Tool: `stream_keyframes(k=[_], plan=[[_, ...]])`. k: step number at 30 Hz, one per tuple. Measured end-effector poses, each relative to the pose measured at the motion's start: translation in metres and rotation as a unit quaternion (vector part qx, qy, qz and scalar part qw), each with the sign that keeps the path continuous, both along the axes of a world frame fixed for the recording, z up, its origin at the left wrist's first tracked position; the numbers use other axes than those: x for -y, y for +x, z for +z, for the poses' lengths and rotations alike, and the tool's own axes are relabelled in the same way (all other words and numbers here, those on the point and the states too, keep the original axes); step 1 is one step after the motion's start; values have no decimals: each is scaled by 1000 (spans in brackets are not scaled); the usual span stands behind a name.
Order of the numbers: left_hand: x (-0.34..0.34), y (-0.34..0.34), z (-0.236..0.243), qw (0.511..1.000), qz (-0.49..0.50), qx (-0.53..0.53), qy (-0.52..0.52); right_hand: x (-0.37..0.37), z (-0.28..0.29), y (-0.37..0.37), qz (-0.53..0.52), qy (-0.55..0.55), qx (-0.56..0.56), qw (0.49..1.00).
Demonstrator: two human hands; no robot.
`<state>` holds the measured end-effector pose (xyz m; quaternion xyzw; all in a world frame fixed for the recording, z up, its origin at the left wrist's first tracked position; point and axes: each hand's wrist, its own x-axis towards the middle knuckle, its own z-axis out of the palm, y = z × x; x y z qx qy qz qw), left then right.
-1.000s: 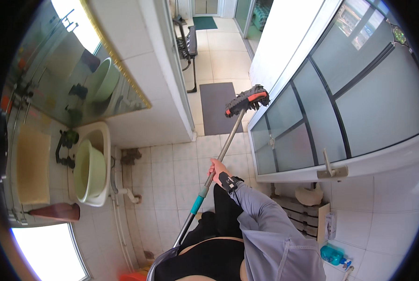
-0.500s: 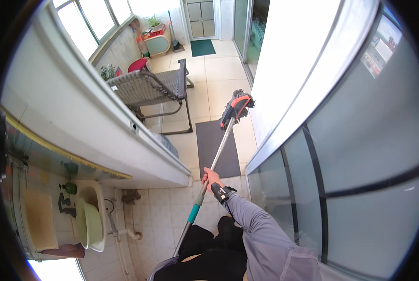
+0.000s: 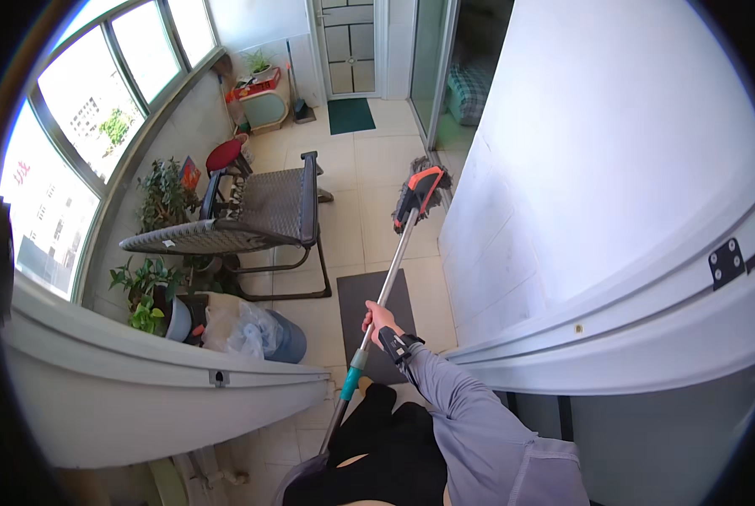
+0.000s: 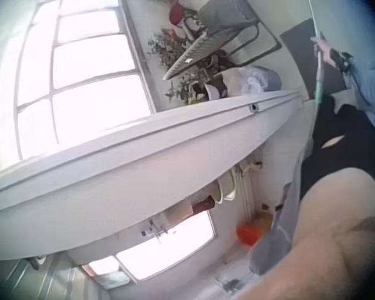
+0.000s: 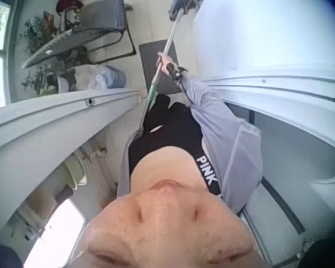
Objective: Using a mop to clean tiled floor surfaces across multiple rooms including a balcony, bathroom, and bedroom area.
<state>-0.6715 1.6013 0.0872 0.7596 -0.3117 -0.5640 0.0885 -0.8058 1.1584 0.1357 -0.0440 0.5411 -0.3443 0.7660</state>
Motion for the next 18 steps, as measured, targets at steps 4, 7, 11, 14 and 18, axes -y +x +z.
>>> stream_keyframes(k=[4, 7, 11, 14, 18], plan=[[77, 11, 8, 999, -11, -29, -10, 64, -2, 8, -3, 0, 4, 1000], [132, 21, 18, 999, -4, -43, -14, 109, -8, 25, 2, -2, 0, 1000], [204, 28, 27, 998, 16, -55, -1, 174, -25, 41, 15, -7, -7, 1000], [249, 27, 37, 996, 58, -64, 12, 221, -32, 56, 4, -34, -36, 999], [307, 23, 65, 986, 136, -95, 19, 275, -18, 72, -8, -120, -87, 989]])
